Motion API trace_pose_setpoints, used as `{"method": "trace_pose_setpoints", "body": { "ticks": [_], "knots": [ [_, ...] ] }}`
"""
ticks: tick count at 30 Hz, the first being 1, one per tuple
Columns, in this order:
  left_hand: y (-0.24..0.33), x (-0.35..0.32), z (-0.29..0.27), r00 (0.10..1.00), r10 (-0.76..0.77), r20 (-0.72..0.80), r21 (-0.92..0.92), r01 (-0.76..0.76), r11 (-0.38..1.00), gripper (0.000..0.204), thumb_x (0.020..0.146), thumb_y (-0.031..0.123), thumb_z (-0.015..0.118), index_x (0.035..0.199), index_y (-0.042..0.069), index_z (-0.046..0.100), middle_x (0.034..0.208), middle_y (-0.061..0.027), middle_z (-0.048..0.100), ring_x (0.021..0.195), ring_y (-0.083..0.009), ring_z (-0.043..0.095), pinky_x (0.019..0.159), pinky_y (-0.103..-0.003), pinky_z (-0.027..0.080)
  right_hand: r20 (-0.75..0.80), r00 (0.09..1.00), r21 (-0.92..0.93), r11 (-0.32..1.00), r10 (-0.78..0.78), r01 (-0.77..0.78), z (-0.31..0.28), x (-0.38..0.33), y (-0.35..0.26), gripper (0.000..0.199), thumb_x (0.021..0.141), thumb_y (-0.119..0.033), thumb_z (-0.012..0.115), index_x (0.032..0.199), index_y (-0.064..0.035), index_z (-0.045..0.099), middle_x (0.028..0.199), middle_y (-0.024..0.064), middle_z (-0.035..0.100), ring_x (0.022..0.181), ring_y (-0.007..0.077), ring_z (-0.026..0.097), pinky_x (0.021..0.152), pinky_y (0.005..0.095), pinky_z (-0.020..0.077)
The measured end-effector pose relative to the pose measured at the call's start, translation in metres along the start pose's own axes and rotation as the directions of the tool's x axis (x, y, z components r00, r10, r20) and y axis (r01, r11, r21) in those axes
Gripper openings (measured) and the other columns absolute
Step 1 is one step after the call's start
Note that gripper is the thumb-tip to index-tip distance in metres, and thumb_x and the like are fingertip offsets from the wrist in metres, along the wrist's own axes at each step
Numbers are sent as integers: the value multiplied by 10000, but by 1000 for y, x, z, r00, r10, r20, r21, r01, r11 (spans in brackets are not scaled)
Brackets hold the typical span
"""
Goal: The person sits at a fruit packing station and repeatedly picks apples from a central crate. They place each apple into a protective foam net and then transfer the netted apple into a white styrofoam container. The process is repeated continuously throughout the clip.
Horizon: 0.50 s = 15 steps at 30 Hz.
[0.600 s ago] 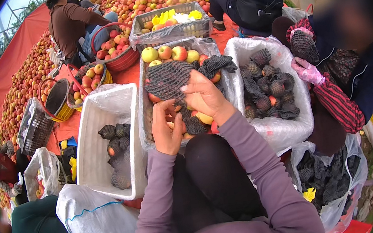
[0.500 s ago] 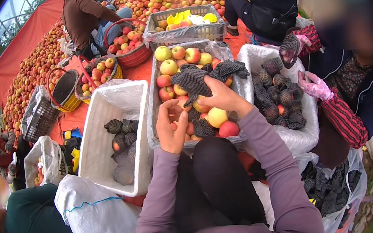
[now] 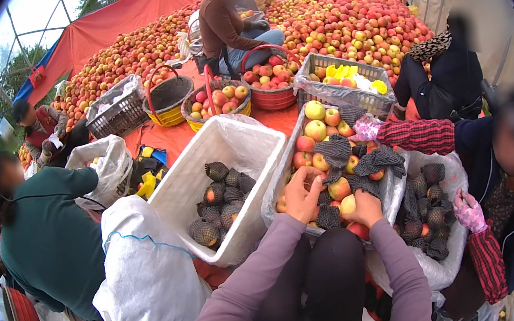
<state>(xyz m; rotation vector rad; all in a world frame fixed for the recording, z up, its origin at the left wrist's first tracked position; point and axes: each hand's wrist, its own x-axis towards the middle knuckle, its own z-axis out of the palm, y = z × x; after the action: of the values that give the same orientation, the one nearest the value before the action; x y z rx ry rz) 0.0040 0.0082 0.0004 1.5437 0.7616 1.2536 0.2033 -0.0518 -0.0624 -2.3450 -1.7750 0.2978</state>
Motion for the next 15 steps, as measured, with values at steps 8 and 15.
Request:
{"method": "trace_pose_setpoints", "body": {
  "ticks": [8,15],
  "knots": [
    [-8,0,-2,605,-481,635,-508,796,330,333,936,285,448,1190,81,516,1083,-86,605,930,-216,600,775,-384,505,-71,932,875,-471,-356,-113,-74,-38,-52,759,705,-224,728,1304,3,322,1230,131,477,1150,258,488,996,401,394],
    [-12,-11,-7,768,-9,641,-524,446,725,502,937,254,469,1374,71,304,1353,-92,414,1264,-188,382,1040,-331,338,-131,823,786,-564,-552,-252,-70,-54,-72,870,669,-392,740,1330,-15,317,1299,146,429,1214,289,438,1023,438,362]
  ]
}}
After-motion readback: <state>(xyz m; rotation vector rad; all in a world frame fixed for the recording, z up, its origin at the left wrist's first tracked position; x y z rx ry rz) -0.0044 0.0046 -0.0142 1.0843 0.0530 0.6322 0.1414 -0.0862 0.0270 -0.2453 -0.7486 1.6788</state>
